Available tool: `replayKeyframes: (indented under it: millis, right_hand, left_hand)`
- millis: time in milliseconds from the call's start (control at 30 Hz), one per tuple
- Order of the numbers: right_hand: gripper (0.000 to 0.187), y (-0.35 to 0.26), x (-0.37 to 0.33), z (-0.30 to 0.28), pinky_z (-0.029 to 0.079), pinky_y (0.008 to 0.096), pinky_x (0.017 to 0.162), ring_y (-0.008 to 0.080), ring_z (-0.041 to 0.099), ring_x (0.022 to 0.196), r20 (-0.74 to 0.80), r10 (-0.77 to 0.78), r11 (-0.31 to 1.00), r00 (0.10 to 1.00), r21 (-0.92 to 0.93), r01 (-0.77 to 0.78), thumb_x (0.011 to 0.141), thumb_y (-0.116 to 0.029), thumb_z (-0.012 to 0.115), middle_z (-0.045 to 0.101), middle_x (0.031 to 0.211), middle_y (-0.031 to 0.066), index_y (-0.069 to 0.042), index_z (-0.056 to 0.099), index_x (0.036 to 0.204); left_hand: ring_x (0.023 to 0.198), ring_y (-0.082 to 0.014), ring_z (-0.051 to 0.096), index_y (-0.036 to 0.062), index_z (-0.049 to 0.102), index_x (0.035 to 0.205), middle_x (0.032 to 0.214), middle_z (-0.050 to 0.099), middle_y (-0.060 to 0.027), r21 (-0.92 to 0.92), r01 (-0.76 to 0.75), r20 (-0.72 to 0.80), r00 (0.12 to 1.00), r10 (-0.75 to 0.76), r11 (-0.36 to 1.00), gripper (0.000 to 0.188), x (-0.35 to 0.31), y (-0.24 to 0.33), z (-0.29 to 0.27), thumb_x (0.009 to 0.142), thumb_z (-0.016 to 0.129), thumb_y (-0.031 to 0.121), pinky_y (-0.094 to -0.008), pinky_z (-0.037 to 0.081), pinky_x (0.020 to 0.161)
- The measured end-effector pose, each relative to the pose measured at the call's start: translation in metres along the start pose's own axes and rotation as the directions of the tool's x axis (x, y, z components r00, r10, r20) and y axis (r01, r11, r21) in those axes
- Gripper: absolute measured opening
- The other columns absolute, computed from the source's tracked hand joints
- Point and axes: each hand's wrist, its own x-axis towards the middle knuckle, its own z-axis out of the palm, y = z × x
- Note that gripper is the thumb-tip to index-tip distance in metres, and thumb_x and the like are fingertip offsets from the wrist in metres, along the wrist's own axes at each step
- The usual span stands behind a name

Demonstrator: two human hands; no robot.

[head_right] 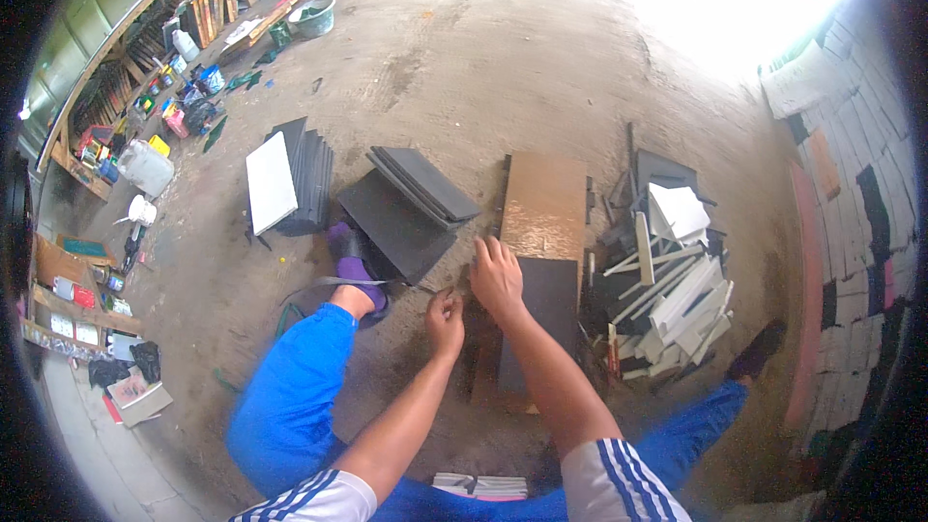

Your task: The person sits on the floor and bundles a stack of white rectangular panels using a green strap, then cuts the strap with a knife. The person then handles dark rectangular panels, stacking them on a wooden board.

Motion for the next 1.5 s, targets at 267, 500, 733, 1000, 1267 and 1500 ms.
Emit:
replayKeyframes:
  millis: [267,500,733,1000,1267,1500]
  right_hand:
    - [0.064,0.002,0.112,0.065,0.057,0.044,0.095,0.0357,0.067,0.119,0.46,-0.088,0.978,0.884,-0.128,0.164,0.097,-0.006,0.052,0.06,0.141,0.0173,-0.018,0.038,0.158]
    - [0.059,0.019,0.085,0.047,0.06,0.0503,0.076,0.0398,0.074,0.09,0.109,0.088,0.994,0.99,0.056,-0.095,0.099,-0.013,0.054,0.072,0.116,0.022,-0.012,0.04,0.156]
    - [0.046,-0.049,-0.027,-0.045,0.062,0.0371,0.082,0.0293,0.075,0.102,-0.314,-0.224,0.964,0.923,0.066,0.256,0.087,0.0,0.069,0.073,0.121,0.0167,0.001,0.063,0.133]
    - [0.062,-0.022,-0.078,-0.144,0.049,0.045,0.104,0.0368,0.065,0.117,-0.352,0.284,0.937,0.892,0.3,-0.18,0.089,-0.021,0.08,0.066,0.13,0.0201,-0.001,0.057,0.142]
    - [0.063,0.063,-0.173,-0.112,0.052,0.0392,0.099,0.0294,0.067,0.114,-0.101,0.556,0.717,0.825,0.559,-0.416,0.09,-0.025,0.082,0.069,0.124,0.0205,-0.001,0.059,0.143]
    - [0.068,0.061,-0.212,-0.105,0.049,0.0424,0.1,0.0349,0.064,0.117,-0.089,0.613,0.738,0.785,0.417,-0.53,0.085,-0.026,0.086,0.067,0.122,0.0187,-0.002,0.06,0.142]
  left_hand:
    - [0.097,-0.0164,0.063,0.0013,0.067,0.128,0.112,0.069,-0.0093,-0.128,0.102,0.021,0.995,-0.1,0.986,0.034,0.019,0.025,-0.023,0.1,0.068,0.022,-0.0323,0.051,0.086]
    - [0.1,-0.0166,0.065,0.0013,0.068,0.125,0.115,0.071,-0.0083,-0.128,0.063,0.02,0.998,-0.061,0.99,0.031,0.034,0.026,-0.013,0.101,0.068,0.021,-0.0319,0.051,0.091]
    - [0.113,-0.0244,0.066,-0.0074,0.048,0.144,0.125,0.067,-0.0182,-0.276,-0.2,-0.034,0.98,0.198,0.94,0.059,0.059,0.119,-0.014,0.098,0.075,0.019,-0.0352,0.053,0.098]
    - [0.113,-0.0181,0.066,-0.0013,0.046,0.155,0.131,0.067,-0.0121,-0.374,-0.233,0.111,0.95,0.293,0.898,0.055,-0.028,0.118,-0.033,0.101,0.056,0.001,-0.0329,0.052,0.098]
    - [0.116,-0.0408,0.068,0.0015,0.044,0.155,0.131,0.066,-0.0295,0.081,-0.086,0.368,0.928,0.051,0.993,0.059,-0.096,0.085,0.01,0.103,0.062,0.024,-0.041,0.054,0.098]
    - [0.15,-0.0432,0.036,-0.0022,0.038,0.157,0.159,0.042,-0.0275,0.227,-0.357,0.414,0.878,0.242,0.906,0.068,-0.113,0.024,0.022,0.102,0.064,0.027,-0.0464,0.031,0.123]
